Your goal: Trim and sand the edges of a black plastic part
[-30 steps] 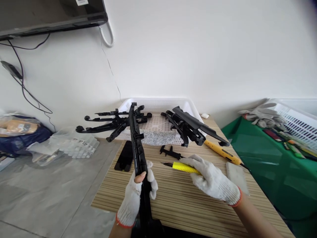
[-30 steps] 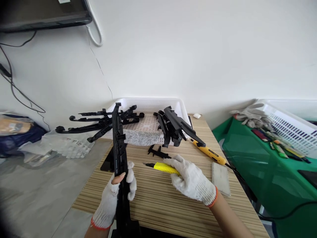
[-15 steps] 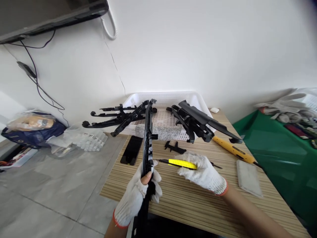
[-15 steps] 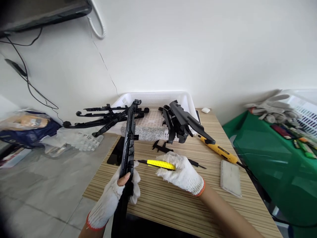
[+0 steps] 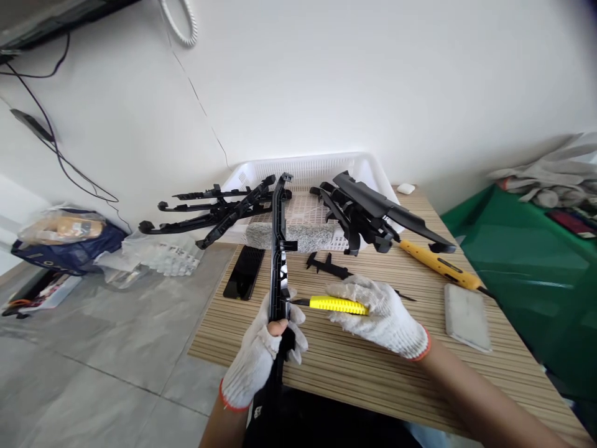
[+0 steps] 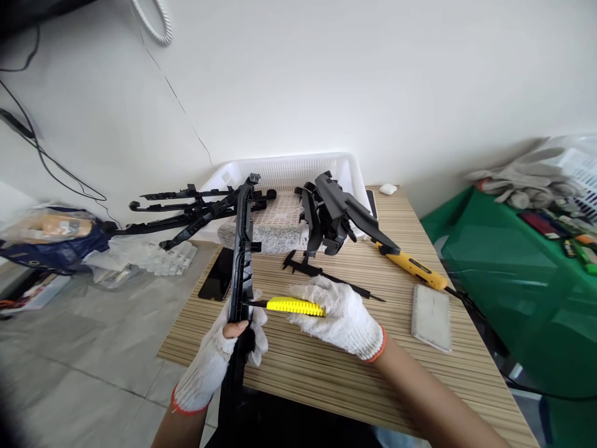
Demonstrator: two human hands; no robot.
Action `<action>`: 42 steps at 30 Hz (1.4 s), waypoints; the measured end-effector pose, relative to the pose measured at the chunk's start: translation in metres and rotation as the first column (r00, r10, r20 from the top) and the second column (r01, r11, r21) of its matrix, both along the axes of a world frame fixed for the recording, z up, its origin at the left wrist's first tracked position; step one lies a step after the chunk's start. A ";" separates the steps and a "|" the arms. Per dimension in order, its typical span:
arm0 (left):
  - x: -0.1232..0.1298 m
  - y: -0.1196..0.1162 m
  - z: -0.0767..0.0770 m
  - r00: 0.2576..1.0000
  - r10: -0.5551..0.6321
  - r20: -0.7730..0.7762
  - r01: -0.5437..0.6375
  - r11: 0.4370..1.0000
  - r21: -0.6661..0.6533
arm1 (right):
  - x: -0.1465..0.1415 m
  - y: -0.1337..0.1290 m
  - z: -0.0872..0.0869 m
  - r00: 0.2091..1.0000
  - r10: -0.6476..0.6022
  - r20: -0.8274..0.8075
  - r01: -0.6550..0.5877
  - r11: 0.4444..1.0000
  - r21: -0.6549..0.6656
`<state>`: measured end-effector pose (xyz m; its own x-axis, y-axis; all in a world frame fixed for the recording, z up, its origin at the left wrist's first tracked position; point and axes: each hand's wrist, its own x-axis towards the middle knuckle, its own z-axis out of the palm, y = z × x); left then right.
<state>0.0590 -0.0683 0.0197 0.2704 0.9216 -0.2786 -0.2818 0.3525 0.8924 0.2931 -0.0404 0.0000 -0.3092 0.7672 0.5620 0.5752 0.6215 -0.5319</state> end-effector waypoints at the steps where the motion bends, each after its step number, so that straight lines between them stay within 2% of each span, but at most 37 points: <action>1: 0.001 0.000 0.000 1.000 -0.011 -0.004 0.011 1.000 0.003 | 0.000 0.000 0.001 1.000 0.002 0.002 -0.002 1.000 0.005; 10: 0.003 -0.002 0.010 0.995 -0.089 -0.051 0.090 0.996 0.011 | 0.004 0.002 0.004 0.999 -0.030 0.014 0.030 0.999 0.041; 22: 0.006 -0.003 0.018 0.993 -0.078 -0.084 0.077 0.997 -0.006 | 0.003 0.001 0.004 0.998 -0.040 0.040 0.037 0.997 0.074; 28: 0.007 -0.003 0.023 0.992 -0.080 -0.098 0.078 0.997 -0.019 | 0.004 0.000 0.004 0.999 -0.037 0.028 0.036 0.999 0.031; 36: 0.008 -0.004 0.019 0.994 -0.064 -0.087 0.064 0.998 0.001 | 0.004 0.001 0.005 1.000 -0.005 0.003 0.005 0.999 -0.045; 39: 0.007 -0.003 0.017 0.994 -0.061 -0.090 0.061 0.998 -0.006 | 0.004 0.000 0.004 0.998 -0.036 0.061 0.037 0.999 -0.027; 42: 0.007 -0.002 0.016 0.994 -0.059 -0.090 0.056 0.998 -0.032 | 0.003 -0.002 0.001 0.969 -0.120 0.215 0.101 0.990 0.099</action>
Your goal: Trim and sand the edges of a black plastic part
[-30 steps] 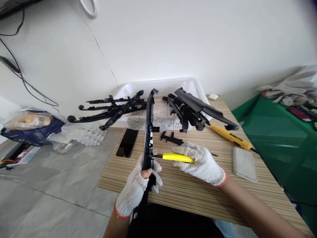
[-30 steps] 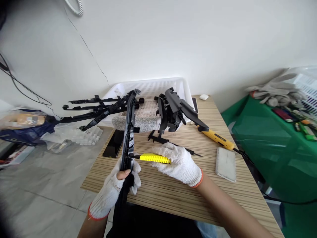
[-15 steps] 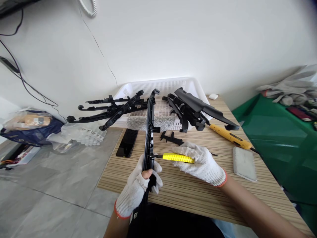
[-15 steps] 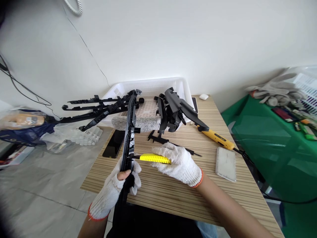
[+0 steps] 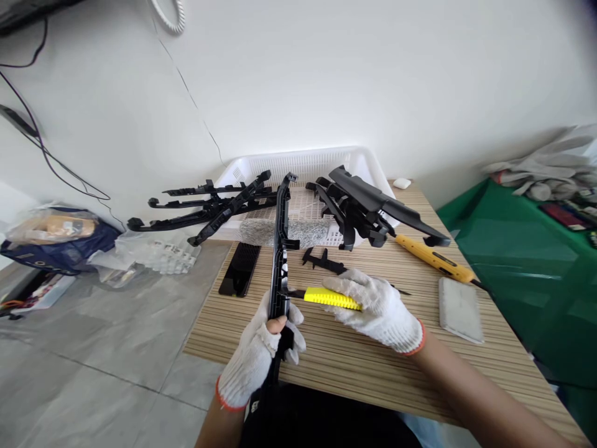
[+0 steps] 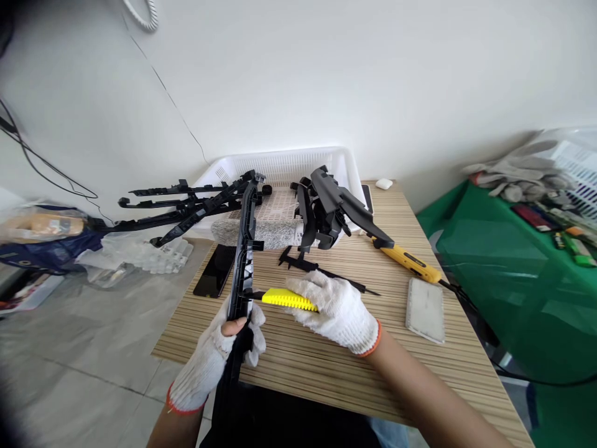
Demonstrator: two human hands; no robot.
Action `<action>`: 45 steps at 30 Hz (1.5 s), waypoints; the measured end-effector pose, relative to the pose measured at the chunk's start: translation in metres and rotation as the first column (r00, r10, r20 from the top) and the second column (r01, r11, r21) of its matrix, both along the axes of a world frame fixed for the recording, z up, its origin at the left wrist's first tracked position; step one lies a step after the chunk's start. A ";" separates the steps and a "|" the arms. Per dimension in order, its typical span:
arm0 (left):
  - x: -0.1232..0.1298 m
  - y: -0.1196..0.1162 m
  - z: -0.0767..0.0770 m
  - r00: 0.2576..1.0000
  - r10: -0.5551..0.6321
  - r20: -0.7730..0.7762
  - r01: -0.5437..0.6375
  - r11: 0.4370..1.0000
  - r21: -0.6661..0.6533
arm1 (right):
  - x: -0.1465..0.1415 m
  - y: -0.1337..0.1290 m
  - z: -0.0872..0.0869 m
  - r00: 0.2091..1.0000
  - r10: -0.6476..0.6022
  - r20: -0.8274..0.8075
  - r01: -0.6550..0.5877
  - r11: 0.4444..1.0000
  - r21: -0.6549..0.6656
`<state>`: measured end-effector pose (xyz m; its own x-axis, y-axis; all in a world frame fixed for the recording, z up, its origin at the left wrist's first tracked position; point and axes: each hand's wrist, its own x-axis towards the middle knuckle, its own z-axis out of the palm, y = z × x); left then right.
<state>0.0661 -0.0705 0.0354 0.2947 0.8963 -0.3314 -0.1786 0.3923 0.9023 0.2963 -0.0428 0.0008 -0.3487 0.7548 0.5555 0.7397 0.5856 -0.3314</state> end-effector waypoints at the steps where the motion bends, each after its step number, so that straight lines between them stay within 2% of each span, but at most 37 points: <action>1: 0.000 0.000 -0.001 1.000 0.001 -0.003 -0.001 1.000 -0.013 | -0.001 -0.001 -0.001 0.998 -0.021 0.065 0.019 0.999 0.035; 4: 0.000 0.000 -0.003 0.999 0.023 -0.027 -0.025 0.999 -0.047 | -0.005 -0.001 -0.005 0.976 -0.067 0.207 0.049 0.995 0.090; 6: 0.000 0.001 -0.003 0.997 0.045 -0.055 -0.048 0.997 -0.055 | -0.008 -0.001 -0.006 0.970 -0.068 0.234 0.046 0.994 0.099; 18: 0.009 0.005 -0.002 0.985 0.090 -0.145 -0.097 0.995 -0.038 | -0.021 -0.006 0.004 0.965 -0.063 0.254 0.074 0.997 -0.034; 28: 0.009 0.004 0.000 0.973 0.096 -0.209 -0.095 0.995 0.018 | -0.020 -0.006 0.005 0.984 -0.009 0.178 0.012 1.000 -0.013; 39: 0.006 0.003 -0.006 0.952 0.087 -0.295 -0.063 0.994 0.089 | -0.021 -0.005 0.006 0.976 -0.064 0.209 0.052 0.997 0.061; 45: 0.008 0.003 -0.004 0.950 0.106 -0.292 -0.088 0.993 0.073 | -0.023 -0.006 0.007 0.972 -0.090 0.216 0.072 0.993 0.089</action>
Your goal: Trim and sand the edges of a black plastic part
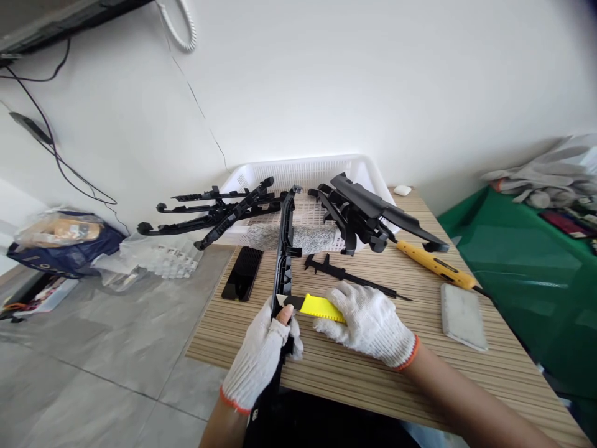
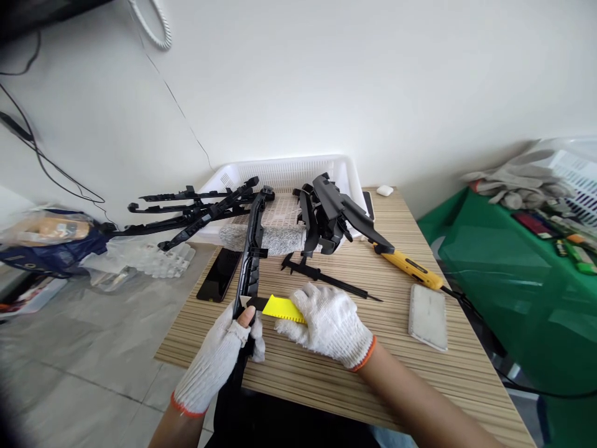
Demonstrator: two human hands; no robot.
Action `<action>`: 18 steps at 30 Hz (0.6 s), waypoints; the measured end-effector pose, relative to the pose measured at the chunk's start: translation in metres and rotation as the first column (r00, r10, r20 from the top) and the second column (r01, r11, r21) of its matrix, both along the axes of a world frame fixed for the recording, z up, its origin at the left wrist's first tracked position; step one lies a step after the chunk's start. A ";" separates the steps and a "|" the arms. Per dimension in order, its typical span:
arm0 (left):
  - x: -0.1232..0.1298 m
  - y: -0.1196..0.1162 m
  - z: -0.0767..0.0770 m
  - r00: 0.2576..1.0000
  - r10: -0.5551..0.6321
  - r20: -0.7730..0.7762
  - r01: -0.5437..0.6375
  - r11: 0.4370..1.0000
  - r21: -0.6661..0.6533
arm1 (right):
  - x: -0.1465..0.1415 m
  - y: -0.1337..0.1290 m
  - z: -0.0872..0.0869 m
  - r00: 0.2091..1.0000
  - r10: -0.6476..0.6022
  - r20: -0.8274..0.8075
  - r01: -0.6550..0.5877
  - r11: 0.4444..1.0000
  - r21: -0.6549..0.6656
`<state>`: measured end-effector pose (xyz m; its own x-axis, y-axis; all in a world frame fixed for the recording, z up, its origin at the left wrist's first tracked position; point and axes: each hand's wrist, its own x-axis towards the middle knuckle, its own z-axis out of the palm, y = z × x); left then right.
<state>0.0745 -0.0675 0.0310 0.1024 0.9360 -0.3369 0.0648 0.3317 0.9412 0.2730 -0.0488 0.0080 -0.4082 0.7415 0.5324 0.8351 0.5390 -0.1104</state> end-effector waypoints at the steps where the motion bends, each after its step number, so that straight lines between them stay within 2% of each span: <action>1: 0.001 0.000 0.001 1.000 0.007 0.007 -0.007 1.000 -0.007 | 0.000 0.000 0.000 1.000 -0.003 -0.002 0.003 1.000 0.005; 11: 0.004 -0.001 0.004 1.000 0.024 0.019 -0.024 1.000 -0.008 | -0.002 0.000 0.001 0.999 -0.033 0.002 0.033 0.998 0.060; 18: 0.005 0.001 0.002 0.999 0.034 0.013 -0.035 0.999 0.006 | -0.004 -0.001 -0.002 0.998 -0.059 -0.006 0.060 0.997 0.052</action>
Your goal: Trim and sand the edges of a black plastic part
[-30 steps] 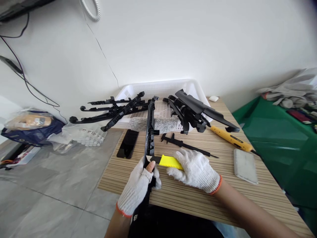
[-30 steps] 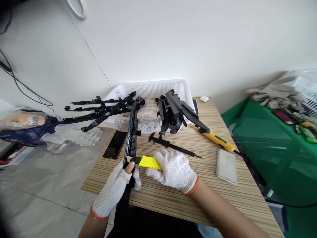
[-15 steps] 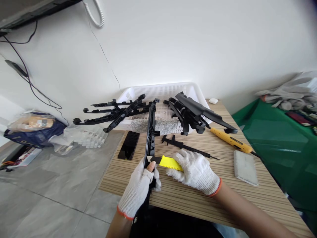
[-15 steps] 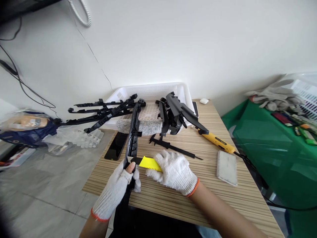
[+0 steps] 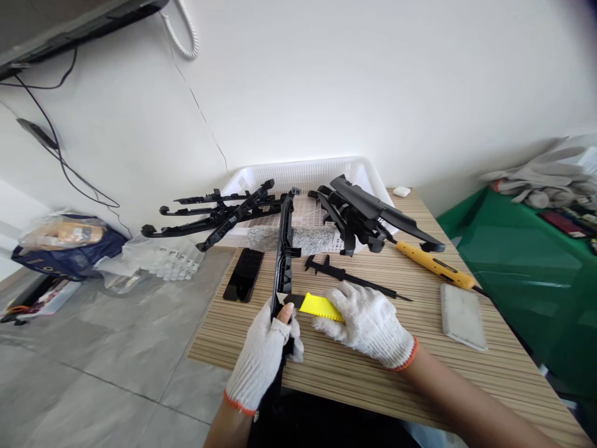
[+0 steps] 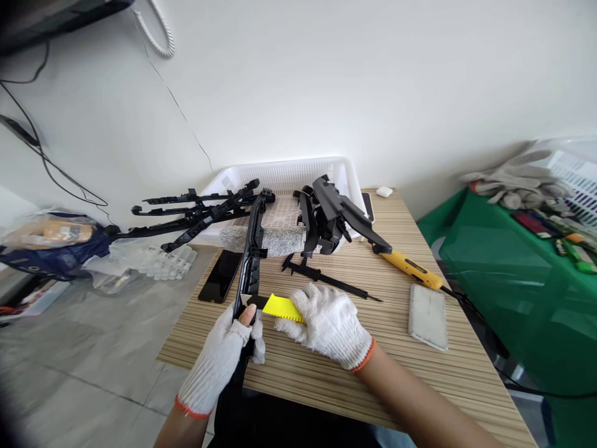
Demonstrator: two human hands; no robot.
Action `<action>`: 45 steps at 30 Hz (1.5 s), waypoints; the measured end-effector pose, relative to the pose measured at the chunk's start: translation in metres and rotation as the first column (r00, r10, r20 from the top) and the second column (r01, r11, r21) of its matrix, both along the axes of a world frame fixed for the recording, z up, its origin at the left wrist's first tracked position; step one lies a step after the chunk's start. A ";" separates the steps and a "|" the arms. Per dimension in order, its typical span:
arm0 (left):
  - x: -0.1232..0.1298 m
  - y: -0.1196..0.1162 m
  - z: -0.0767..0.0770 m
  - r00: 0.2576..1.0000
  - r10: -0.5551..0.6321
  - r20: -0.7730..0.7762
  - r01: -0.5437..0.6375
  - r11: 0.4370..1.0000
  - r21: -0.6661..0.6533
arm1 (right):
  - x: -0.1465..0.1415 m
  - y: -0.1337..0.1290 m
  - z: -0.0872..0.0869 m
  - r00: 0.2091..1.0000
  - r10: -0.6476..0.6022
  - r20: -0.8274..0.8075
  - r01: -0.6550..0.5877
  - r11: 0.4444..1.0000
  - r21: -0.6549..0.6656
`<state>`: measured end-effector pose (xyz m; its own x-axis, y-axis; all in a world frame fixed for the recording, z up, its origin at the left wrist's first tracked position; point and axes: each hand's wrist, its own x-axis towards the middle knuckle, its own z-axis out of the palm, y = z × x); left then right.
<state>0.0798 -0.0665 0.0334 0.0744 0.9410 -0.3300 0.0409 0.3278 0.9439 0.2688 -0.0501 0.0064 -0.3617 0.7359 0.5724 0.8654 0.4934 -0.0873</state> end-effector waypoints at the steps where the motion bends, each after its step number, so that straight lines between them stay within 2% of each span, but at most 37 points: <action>1: 0.000 0.001 -0.001 1.000 0.007 0.001 -0.007 1.000 -0.004 | 0.000 0.000 0.000 1.000 -0.003 -0.001 0.003 1.000 0.003; 20: 0.000 0.003 0.000 0.997 0.023 -0.075 -0.023 1.000 -0.003 | -0.002 -0.001 -0.001 0.998 -0.046 0.033 0.046 0.999 0.005; 29: -0.003 0.005 -0.002 0.987 0.004 -0.158 -0.003 1.000 0.008 | -0.002 -0.002 0.000 0.997 -0.065 0.049 0.065 0.998 -0.004; 45: -0.004 0.005 -0.004 0.993 0.029 -0.114 -0.029 1.000 -0.006 | -0.002 -0.001 0.004 0.993 -0.075 0.088 0.077 0.997 -0.019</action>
